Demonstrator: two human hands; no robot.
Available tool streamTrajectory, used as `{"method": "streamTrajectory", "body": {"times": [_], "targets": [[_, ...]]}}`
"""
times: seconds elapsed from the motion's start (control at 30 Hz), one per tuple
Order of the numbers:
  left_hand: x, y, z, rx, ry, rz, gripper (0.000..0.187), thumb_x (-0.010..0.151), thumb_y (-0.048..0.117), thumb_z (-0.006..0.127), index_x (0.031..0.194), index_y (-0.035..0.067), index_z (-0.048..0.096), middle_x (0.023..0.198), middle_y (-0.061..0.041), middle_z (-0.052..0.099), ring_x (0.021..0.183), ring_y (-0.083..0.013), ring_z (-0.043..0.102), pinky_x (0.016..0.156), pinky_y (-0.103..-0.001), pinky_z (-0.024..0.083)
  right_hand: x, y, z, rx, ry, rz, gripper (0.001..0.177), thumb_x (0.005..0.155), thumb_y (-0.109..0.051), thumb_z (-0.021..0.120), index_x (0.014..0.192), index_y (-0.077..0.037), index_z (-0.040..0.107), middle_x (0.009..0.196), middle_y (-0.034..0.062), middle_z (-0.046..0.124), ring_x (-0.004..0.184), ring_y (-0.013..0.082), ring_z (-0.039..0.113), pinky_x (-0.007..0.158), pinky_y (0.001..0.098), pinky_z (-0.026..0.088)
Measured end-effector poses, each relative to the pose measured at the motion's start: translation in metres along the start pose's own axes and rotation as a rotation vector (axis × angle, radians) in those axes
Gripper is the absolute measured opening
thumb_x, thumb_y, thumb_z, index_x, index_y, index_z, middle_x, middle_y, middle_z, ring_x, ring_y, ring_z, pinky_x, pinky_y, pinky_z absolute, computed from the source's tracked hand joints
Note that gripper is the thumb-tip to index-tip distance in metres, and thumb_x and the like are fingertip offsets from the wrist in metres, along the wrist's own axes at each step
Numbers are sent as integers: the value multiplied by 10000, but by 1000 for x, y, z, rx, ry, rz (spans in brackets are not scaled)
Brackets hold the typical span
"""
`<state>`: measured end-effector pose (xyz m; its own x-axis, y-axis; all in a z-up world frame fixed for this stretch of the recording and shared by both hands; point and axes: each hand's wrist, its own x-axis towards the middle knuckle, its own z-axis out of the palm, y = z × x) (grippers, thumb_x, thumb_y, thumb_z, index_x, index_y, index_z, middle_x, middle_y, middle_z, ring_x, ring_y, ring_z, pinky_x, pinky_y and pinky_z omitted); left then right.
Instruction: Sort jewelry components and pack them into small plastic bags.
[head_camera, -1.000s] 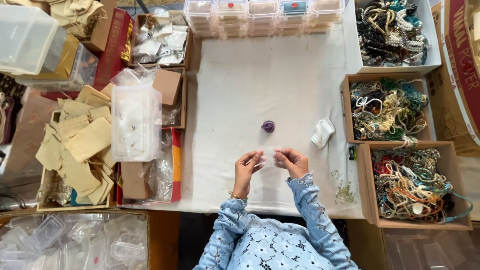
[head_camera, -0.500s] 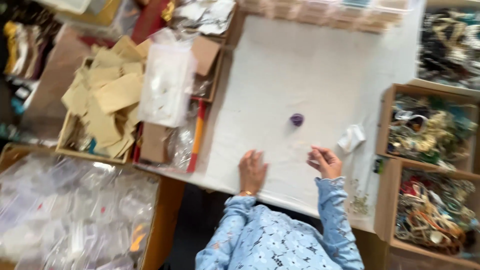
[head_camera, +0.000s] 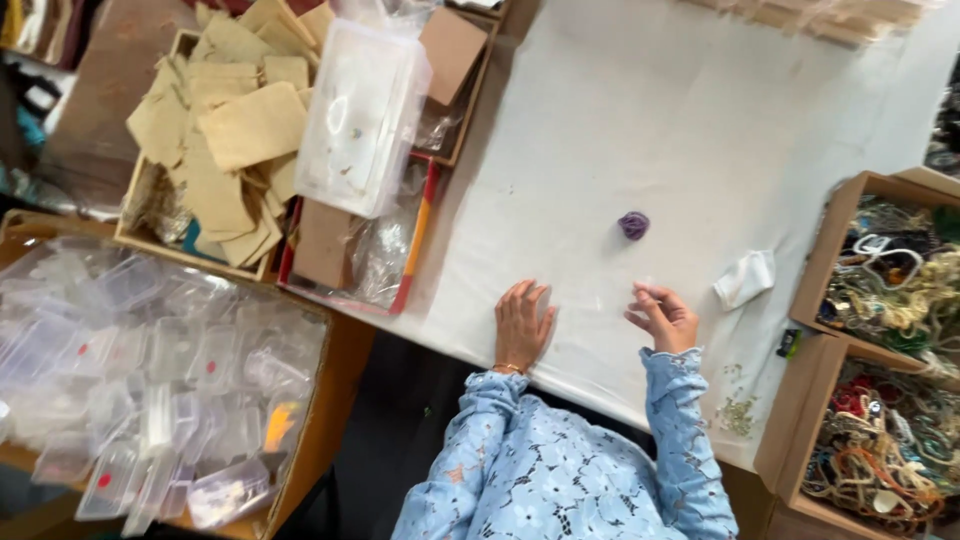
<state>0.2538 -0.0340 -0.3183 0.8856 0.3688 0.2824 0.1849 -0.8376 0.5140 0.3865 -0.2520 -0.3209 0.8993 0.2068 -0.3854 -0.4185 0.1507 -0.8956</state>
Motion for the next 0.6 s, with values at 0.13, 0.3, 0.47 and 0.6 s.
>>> {"method": "streamTrajectory", "body": {"times": [0.13, 0.3, 0.47, 0.6], "targets": [[-2, -5, 7, -64, 9, 29, 476, 982, 312, 670, 1397, 135, 517, 1434, -119, 510, 1377, -314, 456, 1139, -476, 341, 11, 7, -13, 26, 75, -28, 229, 949, -92, 709, 1159, -1, 715, 1086, 85, 741, 890, 178, 722, 815, 407, 657], [9, -6, 9, -227, 45, -107, 478, 973, 356, 689, 1374, 128, 567, 1414, -99, 558, 1345, -301, 501, 1118, -474, 357, 26, 15, -20, 17, 103, -128, 307, 924, -36, 739, 1227, 2, 712, 993, 91, 742, 875, 161, 721, 791, 350, 633], [61, 50, -24, -273, -10, 109, 566, 886, 390, 809, 1364, 163, 607, 1409, -7, 605, 1388, -232, 521, 1140, -444, 383, 18, 4, -9, -5, 46, -199, 400, 860, -16, 774, 1244, 8, 664, 929, 96, 771, 837, 150, 740, 777, 304, 626], [113, 90, -49, -343, -148, 448, 825, 716, 398, 900, 1424, 113, 586, 1451, -57, 595, 1403, -274, 484, 1123, -451, 376, 9, -15, 9, -98, 21, -192, 379, 831, -19, 812, 1186, 10, 681, 883, 96, 776, 841, 145, 749, 790, 288, 617]]}}
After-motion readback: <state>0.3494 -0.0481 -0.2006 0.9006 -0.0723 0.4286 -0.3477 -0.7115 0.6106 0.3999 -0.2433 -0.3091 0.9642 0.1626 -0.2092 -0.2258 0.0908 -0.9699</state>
